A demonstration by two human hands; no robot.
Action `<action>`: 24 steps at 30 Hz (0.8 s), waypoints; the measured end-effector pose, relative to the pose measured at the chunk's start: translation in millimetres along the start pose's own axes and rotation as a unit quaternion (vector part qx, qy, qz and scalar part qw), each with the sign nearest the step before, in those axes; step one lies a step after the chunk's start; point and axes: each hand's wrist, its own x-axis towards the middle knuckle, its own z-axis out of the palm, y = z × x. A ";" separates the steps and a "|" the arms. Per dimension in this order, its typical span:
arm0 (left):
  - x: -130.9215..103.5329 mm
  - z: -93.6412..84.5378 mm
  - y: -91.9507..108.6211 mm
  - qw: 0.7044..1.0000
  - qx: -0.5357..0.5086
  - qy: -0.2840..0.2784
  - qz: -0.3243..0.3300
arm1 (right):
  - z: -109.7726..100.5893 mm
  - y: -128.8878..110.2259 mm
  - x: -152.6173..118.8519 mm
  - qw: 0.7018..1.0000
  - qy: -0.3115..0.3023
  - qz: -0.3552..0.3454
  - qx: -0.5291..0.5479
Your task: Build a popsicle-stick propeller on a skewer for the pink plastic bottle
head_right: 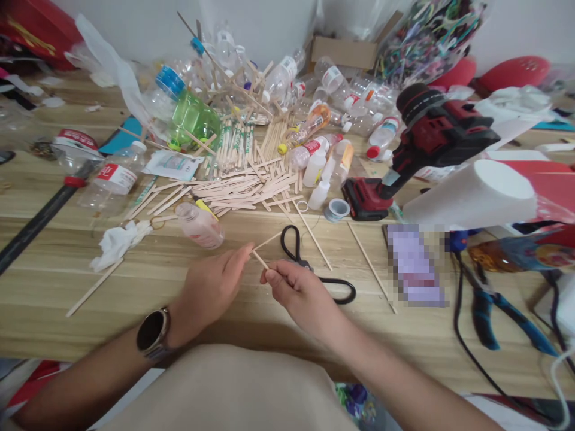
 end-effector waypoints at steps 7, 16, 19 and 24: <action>9.9 -13.4 -6.6 0.983 0.000 -0.002 -0.182 | 2.0 14.6 -10.5 0.997 -0.014 0.053 -0.062; 16.6 -31.1 15.0 0.790 -0.512 -0.146 -0.305 | -20.5 31.4 -0.5 0.836 0.205 -0.173 -0.478; 12.7 -30.8 12.5 0.723 -0.580 -0.175 -0.331 | -36.9 37.3 7.0 0.810 0.217 -0.105 -0.535; 8.5 -35.1 15.1 0.704 -0.603 -0.174 -0.334 | -53.3 39.6 20.5 0.846 0.164 -0.078 -0.502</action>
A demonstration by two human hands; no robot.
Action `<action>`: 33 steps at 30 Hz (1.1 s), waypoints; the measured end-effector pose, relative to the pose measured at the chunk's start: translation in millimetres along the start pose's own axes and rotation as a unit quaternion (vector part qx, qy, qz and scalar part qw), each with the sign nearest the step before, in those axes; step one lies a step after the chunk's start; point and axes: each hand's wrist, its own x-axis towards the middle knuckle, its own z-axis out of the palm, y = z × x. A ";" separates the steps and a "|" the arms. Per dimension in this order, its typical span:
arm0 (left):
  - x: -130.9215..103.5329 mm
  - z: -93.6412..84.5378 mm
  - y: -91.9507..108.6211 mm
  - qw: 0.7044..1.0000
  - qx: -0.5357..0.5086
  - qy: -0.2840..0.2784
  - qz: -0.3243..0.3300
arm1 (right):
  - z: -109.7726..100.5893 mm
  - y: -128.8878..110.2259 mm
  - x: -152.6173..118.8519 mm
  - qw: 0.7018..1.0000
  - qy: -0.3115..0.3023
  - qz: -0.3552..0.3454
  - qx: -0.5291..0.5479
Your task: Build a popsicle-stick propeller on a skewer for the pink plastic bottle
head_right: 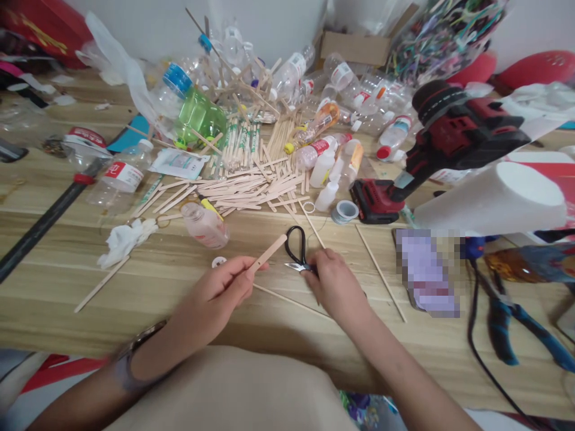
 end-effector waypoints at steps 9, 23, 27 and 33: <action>-3.5 0.7 3.7 0.998 0.051 0.037 -0.002 | -61.5 -19.5 -19.8 0.980 0.012 -0.026 0.198; -1.8 6.2 -6.7 0.996 -0.058 0.049 -0.045 | -34.9 -66.2 -28.5 0.938 0.243 -0.238 -0.066; 1.4 6.6 3.9 0.979 -0.163 0.032 -0.117 | -37.3 -69.9 -29.7 0.923 0.241 -0.282 -0.105; 1.2 8.3 6.2 0.950 -0.271 0.021 -0.156 | -32.8 -71.6 -29.1 0.920 0.255 -0.264 -0.134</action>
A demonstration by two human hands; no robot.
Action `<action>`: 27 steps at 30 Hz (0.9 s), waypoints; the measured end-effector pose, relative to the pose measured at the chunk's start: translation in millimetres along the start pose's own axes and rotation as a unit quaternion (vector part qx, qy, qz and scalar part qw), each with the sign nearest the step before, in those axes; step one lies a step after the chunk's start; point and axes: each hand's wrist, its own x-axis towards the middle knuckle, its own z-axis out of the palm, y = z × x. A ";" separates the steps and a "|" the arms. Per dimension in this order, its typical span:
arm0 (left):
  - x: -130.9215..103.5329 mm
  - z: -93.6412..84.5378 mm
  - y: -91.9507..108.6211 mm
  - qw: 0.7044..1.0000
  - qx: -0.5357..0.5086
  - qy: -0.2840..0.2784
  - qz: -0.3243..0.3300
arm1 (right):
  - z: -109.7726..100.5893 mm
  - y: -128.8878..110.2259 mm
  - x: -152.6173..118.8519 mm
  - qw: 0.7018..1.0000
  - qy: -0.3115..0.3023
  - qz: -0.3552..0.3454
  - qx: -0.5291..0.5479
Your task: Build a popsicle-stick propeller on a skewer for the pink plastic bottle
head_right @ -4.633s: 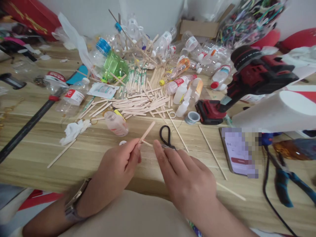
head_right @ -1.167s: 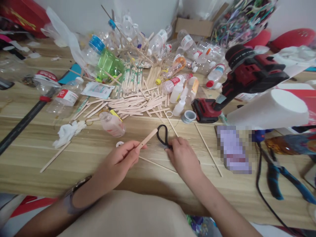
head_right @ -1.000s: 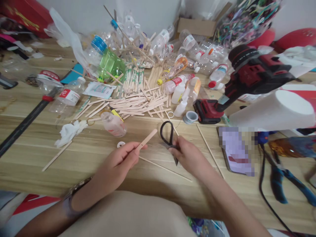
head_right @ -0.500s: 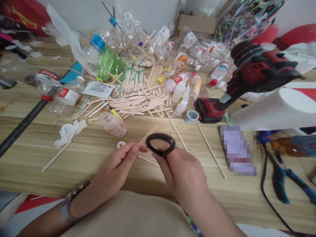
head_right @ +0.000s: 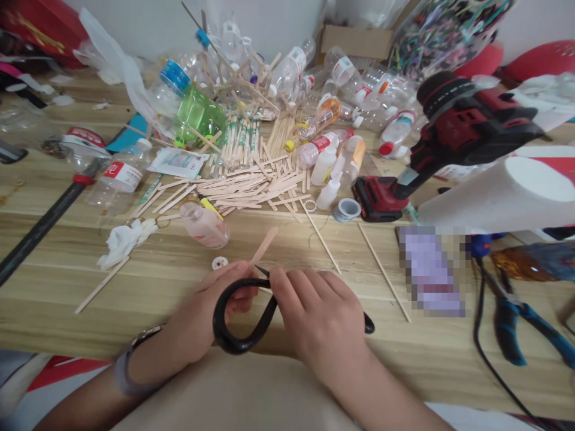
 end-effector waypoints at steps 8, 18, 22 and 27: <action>2.4 0.7 -3.8 0.998 -0.011 -0.054 0.036 | 5.8 -1.6 1.6 0.999 0.010 0.028 0.013; 3.5 -5.5 -5.0 0.971 0.171 -0.088 0.141 | 13.2 -3.2 6.1 0.990 0.038 0.105 0.088; 0.1 -6.2 -2.1 0.953 0.234 -0.082 0.173 | 7.3 -5.7 8.2 0.963 -0.037 0.190 0.187; -4.2 -7.6 2.3 0.940 0.264 -0.091 0.195 | -1.4 -6.7 11.9 0.912 -0.106 0.256 0.303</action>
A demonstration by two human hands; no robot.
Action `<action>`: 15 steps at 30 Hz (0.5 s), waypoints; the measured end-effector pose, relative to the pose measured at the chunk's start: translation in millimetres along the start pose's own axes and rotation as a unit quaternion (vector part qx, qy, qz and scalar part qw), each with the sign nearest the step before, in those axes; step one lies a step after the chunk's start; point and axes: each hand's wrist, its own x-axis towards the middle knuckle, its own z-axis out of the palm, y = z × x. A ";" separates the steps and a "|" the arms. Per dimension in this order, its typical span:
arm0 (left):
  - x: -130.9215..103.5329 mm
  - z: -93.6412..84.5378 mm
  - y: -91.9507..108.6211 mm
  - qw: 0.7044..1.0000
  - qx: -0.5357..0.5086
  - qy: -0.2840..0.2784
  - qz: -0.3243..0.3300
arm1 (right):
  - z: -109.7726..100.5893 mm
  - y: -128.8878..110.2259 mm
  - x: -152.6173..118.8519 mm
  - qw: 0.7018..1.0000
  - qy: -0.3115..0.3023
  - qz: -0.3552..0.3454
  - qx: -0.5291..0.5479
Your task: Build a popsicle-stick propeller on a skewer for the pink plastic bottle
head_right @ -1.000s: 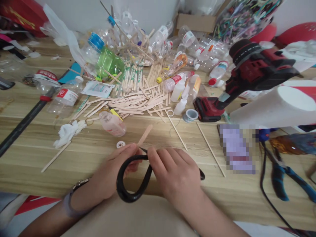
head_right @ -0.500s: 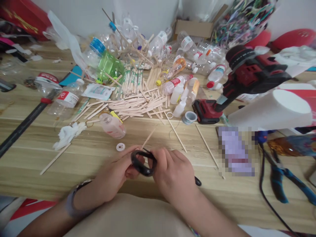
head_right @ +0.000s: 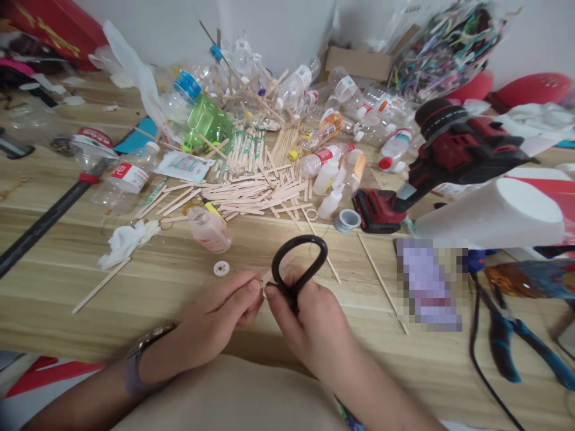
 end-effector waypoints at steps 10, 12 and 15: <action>4.4 1.6 -6.4 0.979 -0.189 -0.075 0.020 | -9.7 -5.9 1.4 0.999 -0.023 0.001 0.044; 6.3 2.9 -8.7 0.968 -0.231 -0.092 0.019 | -10.6 -5.7 0.3 0.999 -0.030 -0.003 0.042; 7.8 3.3 -9.7 0.961 -0.253 -0.108 0.015 | -10.3 -2.8 -2.5 1.000 -0.011 -0.022 0.018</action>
